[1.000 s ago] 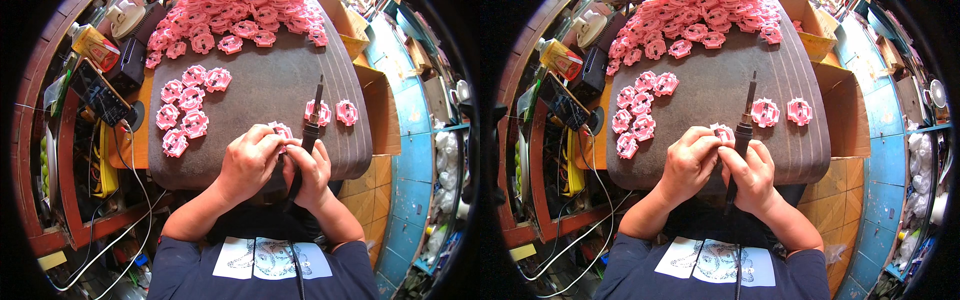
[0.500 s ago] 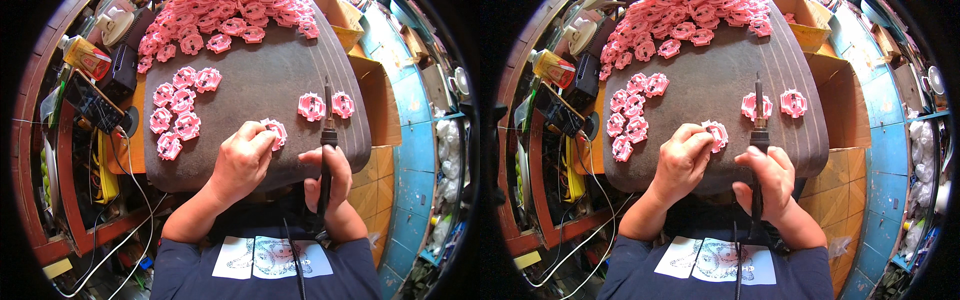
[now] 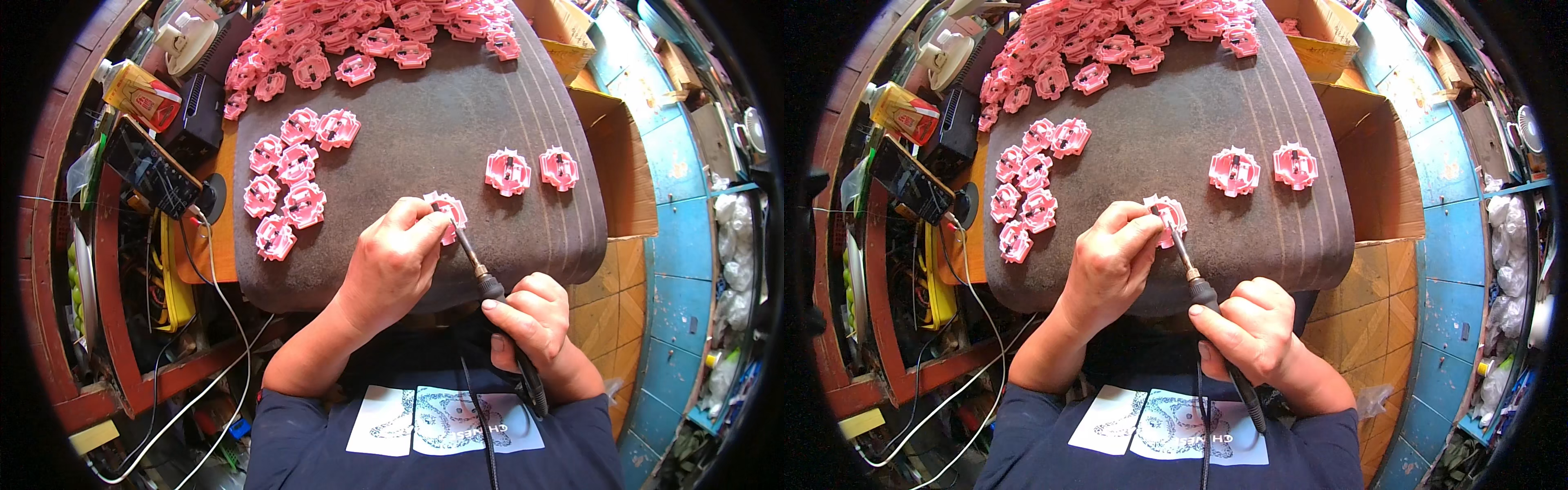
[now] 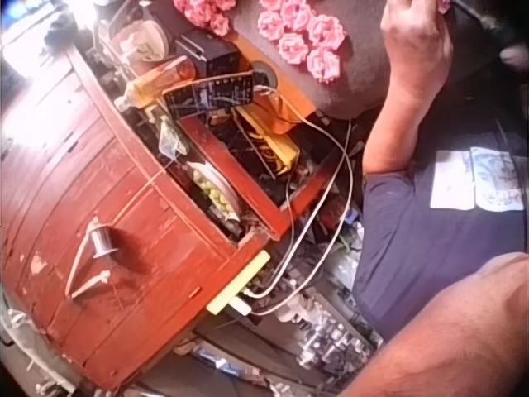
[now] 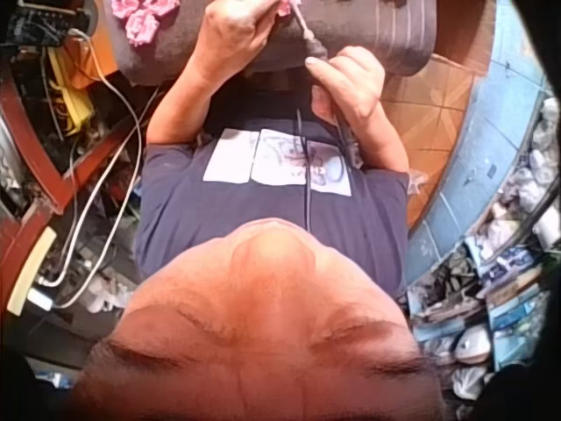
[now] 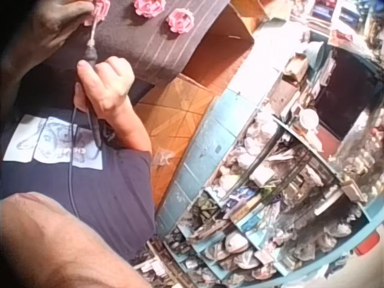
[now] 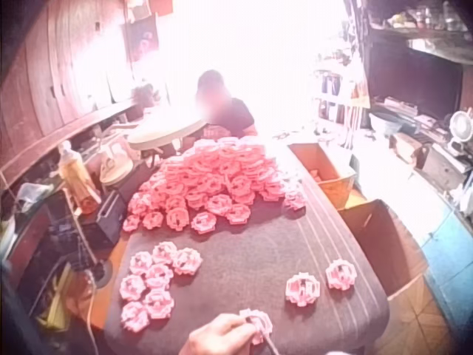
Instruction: The person uses a soldering iron to attach small black components to pink plastic pieces on a workbench. The person picks up each piece, applies the soldering iron to specific points, and places the finished piece back on the table. The process is repeated for multiple items.
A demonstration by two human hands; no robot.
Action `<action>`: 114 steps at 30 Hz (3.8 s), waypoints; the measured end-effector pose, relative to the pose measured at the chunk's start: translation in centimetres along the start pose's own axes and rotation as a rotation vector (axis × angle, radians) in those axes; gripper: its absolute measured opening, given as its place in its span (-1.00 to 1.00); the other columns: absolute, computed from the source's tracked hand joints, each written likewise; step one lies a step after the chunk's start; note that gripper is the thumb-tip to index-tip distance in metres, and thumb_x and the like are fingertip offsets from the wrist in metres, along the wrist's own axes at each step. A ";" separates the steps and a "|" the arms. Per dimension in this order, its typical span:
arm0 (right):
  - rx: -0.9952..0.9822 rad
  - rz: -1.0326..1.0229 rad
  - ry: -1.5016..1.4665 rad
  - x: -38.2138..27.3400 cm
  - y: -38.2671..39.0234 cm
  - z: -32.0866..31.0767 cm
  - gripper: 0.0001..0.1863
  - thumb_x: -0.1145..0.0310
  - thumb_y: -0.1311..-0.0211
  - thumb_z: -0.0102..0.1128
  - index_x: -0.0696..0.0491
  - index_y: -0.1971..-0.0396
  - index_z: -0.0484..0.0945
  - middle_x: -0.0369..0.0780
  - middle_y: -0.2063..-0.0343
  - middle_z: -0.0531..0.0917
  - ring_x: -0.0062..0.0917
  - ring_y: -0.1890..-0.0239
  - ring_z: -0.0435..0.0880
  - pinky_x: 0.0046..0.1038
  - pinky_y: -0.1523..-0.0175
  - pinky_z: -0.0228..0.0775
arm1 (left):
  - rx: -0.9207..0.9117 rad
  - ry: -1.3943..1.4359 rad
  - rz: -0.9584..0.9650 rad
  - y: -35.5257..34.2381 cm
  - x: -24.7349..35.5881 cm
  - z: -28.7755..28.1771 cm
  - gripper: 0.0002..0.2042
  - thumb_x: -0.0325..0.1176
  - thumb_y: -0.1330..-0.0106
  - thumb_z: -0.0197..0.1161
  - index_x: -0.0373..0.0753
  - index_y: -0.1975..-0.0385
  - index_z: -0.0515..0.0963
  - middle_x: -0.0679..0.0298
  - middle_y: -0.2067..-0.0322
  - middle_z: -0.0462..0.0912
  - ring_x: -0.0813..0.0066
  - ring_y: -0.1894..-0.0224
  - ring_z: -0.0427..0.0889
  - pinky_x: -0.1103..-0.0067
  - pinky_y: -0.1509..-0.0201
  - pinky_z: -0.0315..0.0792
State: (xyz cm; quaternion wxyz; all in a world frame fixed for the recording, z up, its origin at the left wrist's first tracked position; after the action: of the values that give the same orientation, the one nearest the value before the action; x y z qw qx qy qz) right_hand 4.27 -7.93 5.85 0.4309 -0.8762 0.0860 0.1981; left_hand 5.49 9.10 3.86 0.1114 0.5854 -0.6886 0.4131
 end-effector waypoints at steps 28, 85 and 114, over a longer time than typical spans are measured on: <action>0.181 0.115 0.047 1.6 0.1 -1.5 -0.56 0.57 -0.20 0.41 0.24 -0.10 0.59 -0.12 0.41 0.61 -0.27 0.48 0.57 -0.26 0.37 0.45 | 0.004 -0.018 0.000 0.1 0.0 0.1 -0.82 -0.63 -0.27 0.40 -0.33 0.15 0.67 0.05 0.17 0.68 0.05 0.19 0.76 0.34 0.12 0.65; 0.087 0.314 0.273 7.1 -4.2 2.5 -0.32 0.58 -0.09 0.45 0.08 -0.27 0.46 0.03 0.10 0.70 -0.01 0.15 0.64 -0.10 0.03 0.51 | 0.037 -0.774 -0.220 2.5 -3.6 -7.4 -0.76 -0.46 -0.23 0.44 -0.26 0.11 0.67 0.11 0.04 0.65 0.06 -0.02 0.61 0.21 -0.13 0.45; 0.135 0.261 -0.126 5.3 -2.2 3.8 -0.54 0.74 -0.24 0.28 0.17 -0.13 0.46 -0.13 0.25 0.67 -0.42 0.35 0.66 -0.41 0.22 0.54 | 0.093 0.067 0.025 1.9 0.6 -0.3 -0.70 -0.67 -0.23 0.42 -0.34 0.02 0.68 0.04 0.10 0.61 0.09 0.10 0.69 0.37 0.05 0.62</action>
State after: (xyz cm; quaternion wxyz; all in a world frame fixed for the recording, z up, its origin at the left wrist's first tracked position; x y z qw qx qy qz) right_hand 8.68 -3.48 3.09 0.4639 -0.8126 0.1849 0.3005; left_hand 3.46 8.82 3.63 0.1023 0.5672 -0.6718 0.4653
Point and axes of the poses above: each hand's wrist, its own y-axis away from the middle knuckle, its own z-axis out of the palm, x = y × z, the point moved 10 cm from there along -y, towards the middle knuckle
